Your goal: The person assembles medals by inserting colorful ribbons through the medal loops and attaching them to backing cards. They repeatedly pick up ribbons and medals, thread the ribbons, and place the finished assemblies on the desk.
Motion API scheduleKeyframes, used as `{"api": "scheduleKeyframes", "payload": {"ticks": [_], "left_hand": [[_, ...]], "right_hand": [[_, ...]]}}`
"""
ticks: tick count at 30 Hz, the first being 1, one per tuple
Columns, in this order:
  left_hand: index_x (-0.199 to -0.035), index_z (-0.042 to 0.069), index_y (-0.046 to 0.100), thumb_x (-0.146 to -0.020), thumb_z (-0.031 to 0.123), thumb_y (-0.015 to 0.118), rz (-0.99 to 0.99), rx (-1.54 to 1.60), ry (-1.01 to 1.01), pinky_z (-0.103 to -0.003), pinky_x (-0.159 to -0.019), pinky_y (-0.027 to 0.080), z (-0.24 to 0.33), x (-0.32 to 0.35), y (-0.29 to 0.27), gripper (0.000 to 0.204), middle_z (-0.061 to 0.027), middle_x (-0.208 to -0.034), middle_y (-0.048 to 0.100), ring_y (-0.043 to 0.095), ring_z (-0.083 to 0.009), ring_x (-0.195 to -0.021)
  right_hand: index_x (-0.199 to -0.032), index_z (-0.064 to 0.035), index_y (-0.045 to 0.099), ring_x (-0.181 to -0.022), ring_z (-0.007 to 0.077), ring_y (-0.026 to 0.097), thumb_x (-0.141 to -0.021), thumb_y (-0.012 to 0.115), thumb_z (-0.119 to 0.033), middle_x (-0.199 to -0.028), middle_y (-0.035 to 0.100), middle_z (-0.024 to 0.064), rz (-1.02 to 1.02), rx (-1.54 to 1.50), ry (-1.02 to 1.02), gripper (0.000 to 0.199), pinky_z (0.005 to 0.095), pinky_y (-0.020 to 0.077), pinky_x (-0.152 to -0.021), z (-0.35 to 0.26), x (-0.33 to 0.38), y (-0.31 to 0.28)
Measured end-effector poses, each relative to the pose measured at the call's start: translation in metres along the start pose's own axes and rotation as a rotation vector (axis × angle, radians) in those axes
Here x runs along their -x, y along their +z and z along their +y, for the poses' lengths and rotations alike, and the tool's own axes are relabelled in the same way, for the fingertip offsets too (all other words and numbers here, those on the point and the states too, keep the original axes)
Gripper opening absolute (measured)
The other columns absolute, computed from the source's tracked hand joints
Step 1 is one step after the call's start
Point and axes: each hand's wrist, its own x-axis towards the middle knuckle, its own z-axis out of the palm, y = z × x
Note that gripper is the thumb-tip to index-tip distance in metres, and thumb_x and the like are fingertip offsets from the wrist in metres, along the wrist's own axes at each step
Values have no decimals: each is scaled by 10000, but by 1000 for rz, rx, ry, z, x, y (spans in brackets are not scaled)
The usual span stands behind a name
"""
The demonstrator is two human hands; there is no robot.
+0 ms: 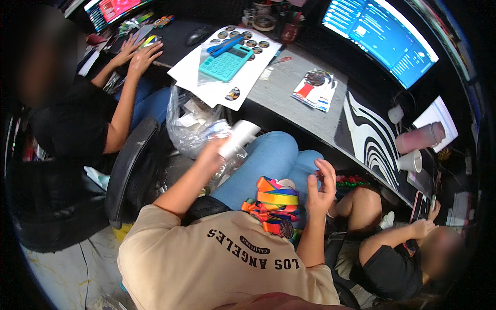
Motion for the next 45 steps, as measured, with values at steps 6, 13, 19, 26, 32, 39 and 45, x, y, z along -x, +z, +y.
{"api": "scheduleKeyframes", "payload": {"ticks": [6,13,19,26,32,39,45], "left_hand": [[-1183,16,579,-941,128,610,458,232,219,-493,-919,530,77,-119,-102,268,-142,-1155,648,639,-311,-1049],[-1441,-45,298,-839,415,680,332,112,403,-448,-1112,290,83,-134,-66,848,-204,-1525,276,333,-349,-1373],[-1414,-47,271,-858,134,659,846,-255,835,-385,-1084,302,42,-76,-13,701,-193,-1456,284,356,-292,-1299],[-1432,70,229,-801,121,722,65,-733,1476,-407,-1042,301,-7,31,78,802,-146,-1494,271,339,-268,-1314],[-1434,41,276,-778,124,746,-151,-899,1109,-482,-1110,257,-11,36,153,812,-198,-1528,247,276,-355,-1392],[-1435,27,288,-723,29,657,-132,-1060,1281,-463,-1129,243,1,1,172,803,-216,-1471,330,308,-387,-1369],[-1399,18,338,-743,143,719,-192,-1270,1176,-493,-1092,316,1,-49,213,768,-239,-1444,360,386,-424,-1312]], "right_hand": [[-970,-47,708,-983,222,604,-825,697,-62,-1047,652,112,85,109,-84,147,307,478,-783,6,-48,3],[-1018,-155,718,-1117,331,520,-751,728,-154,-1187,590,116,125,696,-255,267,454,395,-947,25,-134,47],[-930,-153,743,-1071,293,554,-773,736,-189,-1083,649,69,88,762,-270,161,440,416,-914,33,-161,52],[-868,-30,687,-713,255,617,-818,681,3,-810,686,104,403,227,-462,60,336,475,-667,-28,-143,29],[-896,2,692,-656,148,599,-855,679,-63,-760,668,102,276,78,-231,78,275,472,-617,-30,-145,26],[-979,28,670,-798,86,588,-897,652,-18,-913,660,46,338,-269,-189,95,213,470,-724,-20,-127,7],[-1040,37,656,-814,80,585,-907,655,-36,-936,661,53,409,-272,-67,152,206,468,-739,-9,-105,-26]]}}
